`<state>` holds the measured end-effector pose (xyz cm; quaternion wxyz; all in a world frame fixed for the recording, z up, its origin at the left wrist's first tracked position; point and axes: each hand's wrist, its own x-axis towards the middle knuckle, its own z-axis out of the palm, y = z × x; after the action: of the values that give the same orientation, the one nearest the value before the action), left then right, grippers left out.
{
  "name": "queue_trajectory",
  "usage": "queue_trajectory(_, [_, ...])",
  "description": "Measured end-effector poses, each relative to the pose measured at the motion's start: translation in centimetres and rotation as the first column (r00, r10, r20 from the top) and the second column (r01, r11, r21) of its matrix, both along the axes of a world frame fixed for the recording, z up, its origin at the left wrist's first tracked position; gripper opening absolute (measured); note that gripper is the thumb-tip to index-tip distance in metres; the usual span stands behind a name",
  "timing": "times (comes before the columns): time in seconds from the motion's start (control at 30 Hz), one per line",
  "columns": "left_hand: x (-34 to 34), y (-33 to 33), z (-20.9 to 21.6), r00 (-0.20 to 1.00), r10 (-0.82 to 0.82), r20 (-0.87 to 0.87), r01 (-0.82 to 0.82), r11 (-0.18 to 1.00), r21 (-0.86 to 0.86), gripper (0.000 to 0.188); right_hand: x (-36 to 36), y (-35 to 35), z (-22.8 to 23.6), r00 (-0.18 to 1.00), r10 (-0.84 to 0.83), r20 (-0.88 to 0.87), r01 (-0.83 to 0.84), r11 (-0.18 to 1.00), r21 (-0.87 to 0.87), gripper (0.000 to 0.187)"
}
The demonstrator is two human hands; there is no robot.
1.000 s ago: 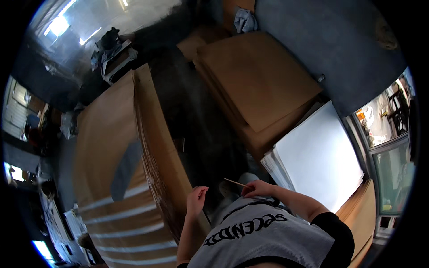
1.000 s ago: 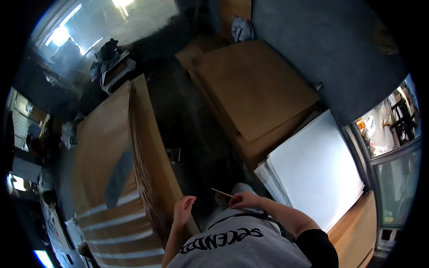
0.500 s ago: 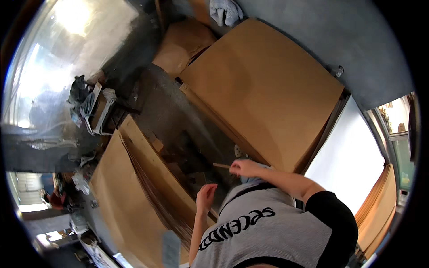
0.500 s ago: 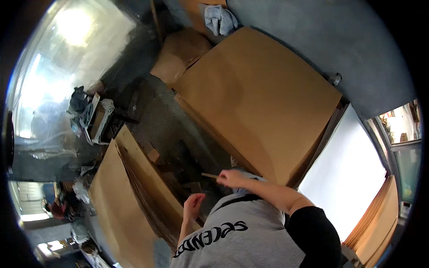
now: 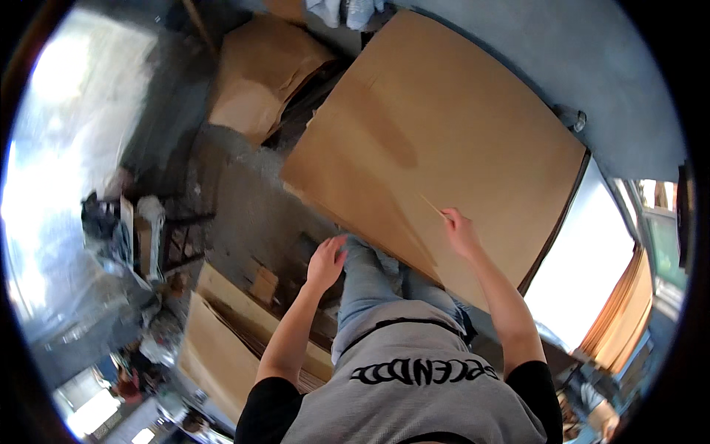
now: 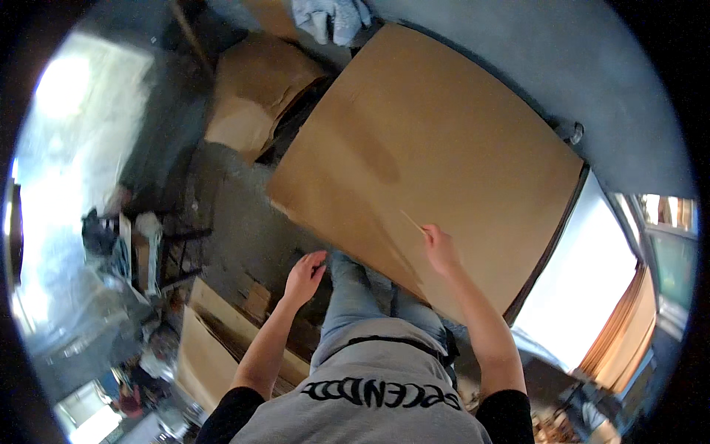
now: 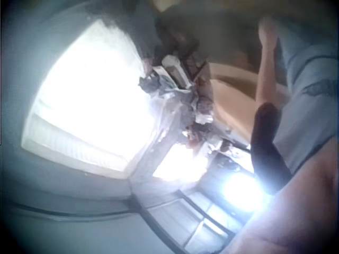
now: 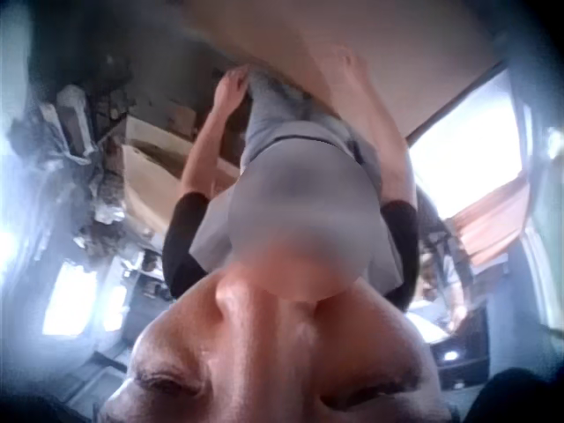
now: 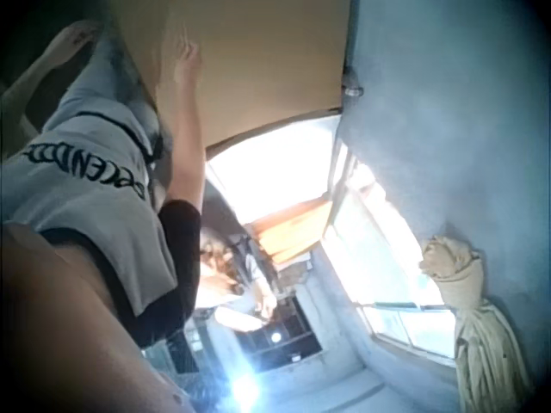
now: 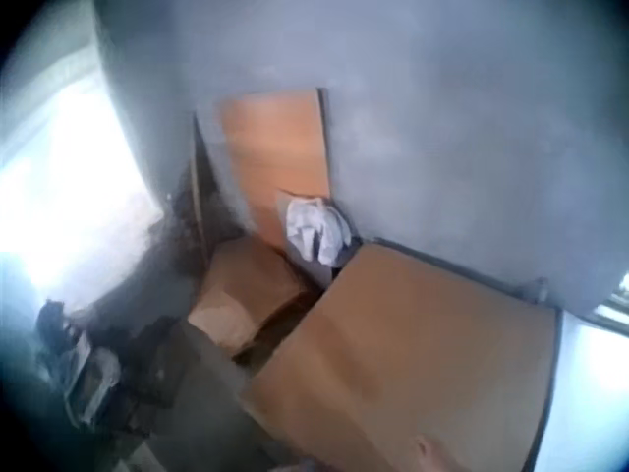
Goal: The person repeatedly picks up a large white sheet from a stack, places it on a workbench, and separates it from an underlying brown sheet. The person then returns the white sheet to the stack and repeats the cycle.
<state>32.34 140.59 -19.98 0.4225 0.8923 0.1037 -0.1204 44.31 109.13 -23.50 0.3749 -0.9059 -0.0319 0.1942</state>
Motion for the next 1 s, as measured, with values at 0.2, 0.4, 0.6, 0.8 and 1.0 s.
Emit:
queue_trajectory(0.2, [14.4, 8.6, -3.7, 0.937, -0.349, 0.002, 0.330, 0.887, 0.323, 0.040, 5.2, 6.0, 1.5, 0.988, -0.153, 0.015, 0.154, 0.971, -0.182, 0.033])
queue_trajectory(0.4, [19.5, 12.2, -5.3, 0.876, -0.483, -0.004, 0.449, 0.811, 0.375, 0.049, 19.2, 20.3, 0.9, 0.993, -0.072, -0.096, 0.029, 0.918, -0.395, 0.033])
queue_trajectory(0.6, [19.5, 14.5, -6.7, 0.826, -0.563, -0.011, 0.535, 0.779, 0.328, 0.053, 21.6, 22.9, -2.9, 0.992, -0.121, 0.044, 0.129, 0.925, -0.357, 0.038])
queue_trajectory(0.8, [19.7, 15.6, -7.4, 0.788, -0.615, 0.028, 0.588, 0.765, 0.262, 0.049, 19.5, 18.2, -2.7, 0.970, -0.241, -0.006, 0.220, 0.896, -0.386, 0.041])
queue_trajectory(1.0, [20.0, 16.3, -7.3, 0.715, -0.698, 0.018, 0.668, 0.692, 0.273, 0.041, 21.0, 23.4, -2.3, 0.986, -0.166, -0.020, 0.132, 0.844, -0.520, 0.042])
